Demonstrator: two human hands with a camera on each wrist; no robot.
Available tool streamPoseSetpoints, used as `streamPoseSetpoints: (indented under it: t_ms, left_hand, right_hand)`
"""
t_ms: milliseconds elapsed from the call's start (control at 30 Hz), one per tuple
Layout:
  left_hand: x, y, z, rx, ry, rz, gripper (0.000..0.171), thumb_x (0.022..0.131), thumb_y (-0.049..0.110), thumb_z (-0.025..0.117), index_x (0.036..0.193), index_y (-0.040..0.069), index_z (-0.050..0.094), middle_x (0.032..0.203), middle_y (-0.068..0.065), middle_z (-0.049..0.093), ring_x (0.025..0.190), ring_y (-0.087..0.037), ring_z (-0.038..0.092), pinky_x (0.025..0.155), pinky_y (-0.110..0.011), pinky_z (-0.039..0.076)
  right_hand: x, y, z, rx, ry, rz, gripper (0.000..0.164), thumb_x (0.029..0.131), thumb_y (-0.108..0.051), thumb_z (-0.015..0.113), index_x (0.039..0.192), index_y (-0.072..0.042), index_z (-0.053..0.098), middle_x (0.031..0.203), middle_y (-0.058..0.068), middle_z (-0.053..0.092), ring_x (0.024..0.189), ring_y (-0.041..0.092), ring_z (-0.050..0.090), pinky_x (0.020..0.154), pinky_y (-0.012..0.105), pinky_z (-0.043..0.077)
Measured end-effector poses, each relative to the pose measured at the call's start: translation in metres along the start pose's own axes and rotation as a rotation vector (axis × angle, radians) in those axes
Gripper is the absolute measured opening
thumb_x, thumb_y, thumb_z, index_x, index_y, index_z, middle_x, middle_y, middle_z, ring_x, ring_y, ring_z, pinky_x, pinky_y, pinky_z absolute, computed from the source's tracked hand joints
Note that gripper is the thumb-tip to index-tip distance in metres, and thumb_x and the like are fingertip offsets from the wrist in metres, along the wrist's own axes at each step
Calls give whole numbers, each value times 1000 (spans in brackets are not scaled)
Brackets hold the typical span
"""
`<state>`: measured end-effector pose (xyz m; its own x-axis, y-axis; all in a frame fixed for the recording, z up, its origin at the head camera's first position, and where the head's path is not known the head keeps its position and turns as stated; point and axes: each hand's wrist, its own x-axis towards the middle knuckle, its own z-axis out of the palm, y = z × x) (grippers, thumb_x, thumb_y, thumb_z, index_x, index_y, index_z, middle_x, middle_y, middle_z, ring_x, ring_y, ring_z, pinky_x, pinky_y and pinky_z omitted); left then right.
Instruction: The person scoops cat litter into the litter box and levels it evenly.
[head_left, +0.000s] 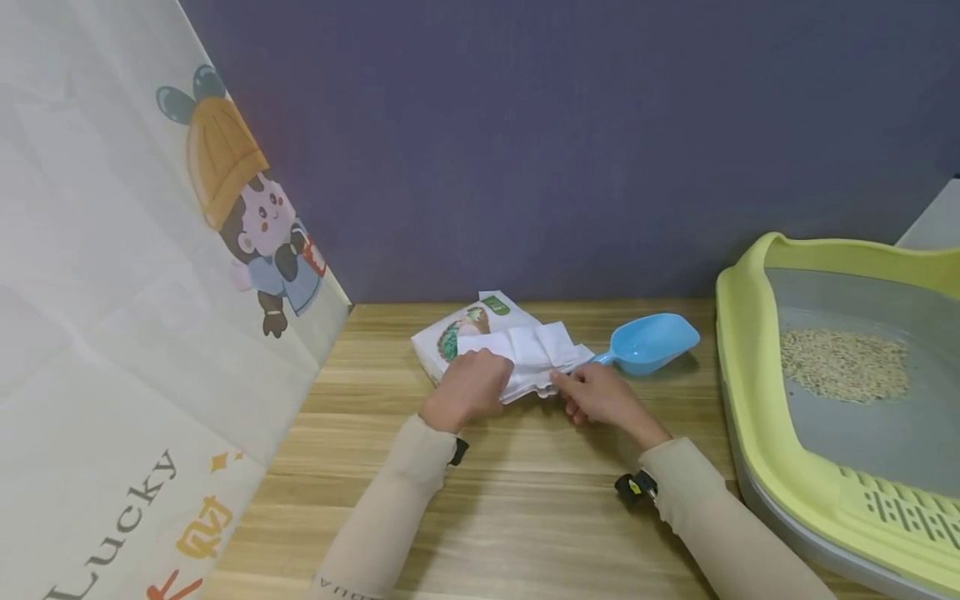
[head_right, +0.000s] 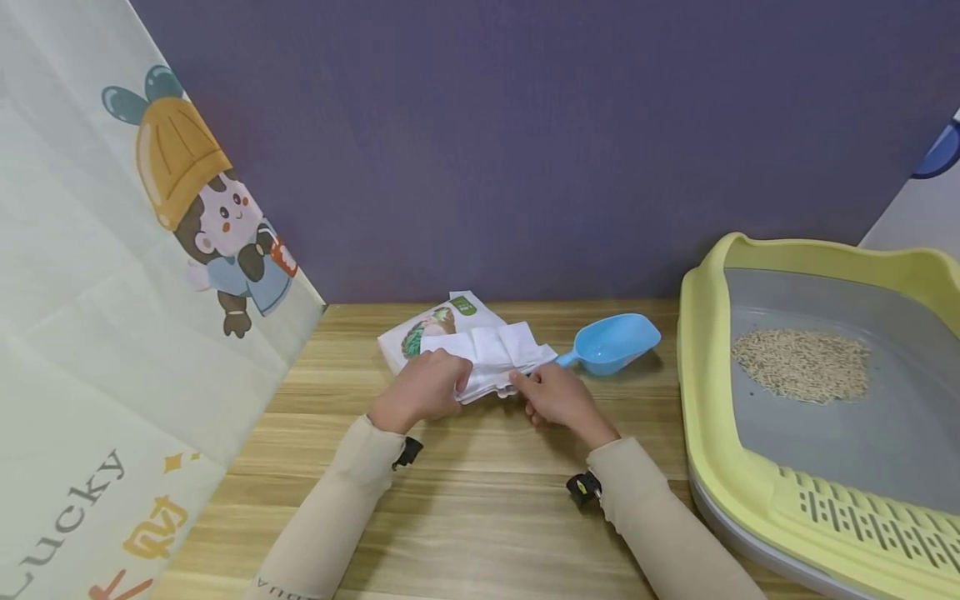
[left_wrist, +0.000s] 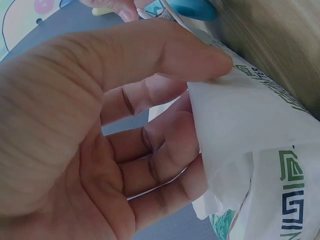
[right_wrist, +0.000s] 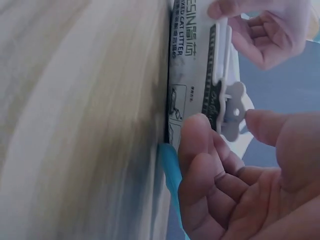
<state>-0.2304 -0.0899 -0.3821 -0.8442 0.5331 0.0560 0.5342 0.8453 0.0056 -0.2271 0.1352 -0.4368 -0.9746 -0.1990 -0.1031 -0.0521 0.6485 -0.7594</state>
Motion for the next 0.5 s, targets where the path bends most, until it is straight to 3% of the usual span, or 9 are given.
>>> streamPoseSetpoints:
  t_ms: [167, 300, 367, 500]
  left_hand:
    - [0, -1, -1, -30, -24, -1, 27, 70, 5, 75, 67, 18, 52, 67, 3, 55, 64, -16, 54, 58, -32, 44]
    - [1, -4, -5, -121, -11, 39, 14, 77, 13, 73, 77, 20, 61, 72, 5, 61, 68, -13, 57, 62, -31, 47]
    - [3, -8, -6, -148, 58, 58, 8, 81, 19, 71, 85, 21, 65, 75, 7, 63, 69, -12, 58, 62, -30, 47]
    - [7, -18, -7, -136, 304, 25, 14, 87, 26, 70, 98, 17, 69, 85, 2, 68, 75, -16, 63, 64, -35, 51]
  right_hand:
    - [3, 4, -7, -37, 47, -88, 39, 104, -36, 57, 82, -4, 66, 67, 4, 67, 55, 15, 63, 55, 31, 49]
    - [2, 4, -17, -62, 129, -144, 31, 103, -29, 58, 87, -3, 67, 68, 8, 67, 55, 15, 58, 55, 31, 45]
    - [1, 3, -22, -86, 205, -157, 27, 103, -27, 59, 90, -4, 67, 71, 9, 67, 57, 16, 56, 56, 31, 43]
    - [1, 3, -33, -153, 376, -166, 22, 100, -26, 60, 98, -6, 67, 81, 10, 68, 66, 21, 59, 60, 35, 45]
